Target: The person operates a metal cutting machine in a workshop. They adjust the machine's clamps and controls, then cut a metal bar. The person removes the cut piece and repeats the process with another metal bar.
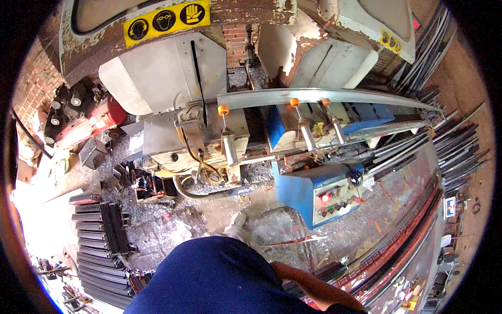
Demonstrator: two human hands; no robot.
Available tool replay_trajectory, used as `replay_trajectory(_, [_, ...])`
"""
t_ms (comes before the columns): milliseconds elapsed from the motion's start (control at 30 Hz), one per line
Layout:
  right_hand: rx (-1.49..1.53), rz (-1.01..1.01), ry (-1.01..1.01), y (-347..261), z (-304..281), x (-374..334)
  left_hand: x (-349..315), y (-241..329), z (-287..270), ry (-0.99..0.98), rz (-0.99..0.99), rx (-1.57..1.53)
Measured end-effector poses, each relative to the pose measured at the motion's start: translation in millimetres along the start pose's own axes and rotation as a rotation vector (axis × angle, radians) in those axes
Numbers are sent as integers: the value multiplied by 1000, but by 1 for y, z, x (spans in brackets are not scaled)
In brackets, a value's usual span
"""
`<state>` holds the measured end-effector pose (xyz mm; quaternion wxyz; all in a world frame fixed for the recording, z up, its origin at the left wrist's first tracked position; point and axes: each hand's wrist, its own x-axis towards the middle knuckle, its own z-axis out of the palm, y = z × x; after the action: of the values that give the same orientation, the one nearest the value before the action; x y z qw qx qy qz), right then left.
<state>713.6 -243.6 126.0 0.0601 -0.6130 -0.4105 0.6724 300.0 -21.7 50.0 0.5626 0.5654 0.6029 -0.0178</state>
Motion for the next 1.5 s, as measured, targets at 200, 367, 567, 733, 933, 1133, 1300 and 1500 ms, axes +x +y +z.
replay_trajectory(200, [51, -191, -214, -1, 32, -7, 10, -12, 7, -12, 65, -18])
replay_trajectory(367, [308, -39, -75, 32, 96, -18, 20, -19, 17, -71, 100, -12])
replay_trajectory(567, [462, 209, 136, 38, 124, -50, 16, -25, 23, -105, 123, -2])
replay_trajectory(733, [464, 181, -2, 68, 115, -72, 13, -19, 38, -91, 109, 9])
replay_trajectory(933, [121, 188, -72, 131, 67, -81, 1, -8, 70, -51, 45, 53])
replay_trajectory(1133, [382, 29, -112, 186, 5, -154, -22, 6, 119, -11, -39, 77])
replay_trajectory(1300, [-496, -164, -41, 334, -16, -120, -46, 18, 160, -16, -87, 91])
replay_trajectory(1500, [-6, 136, 829, 317, -149, -100, -63, 20, 180, 3, -120, 120])
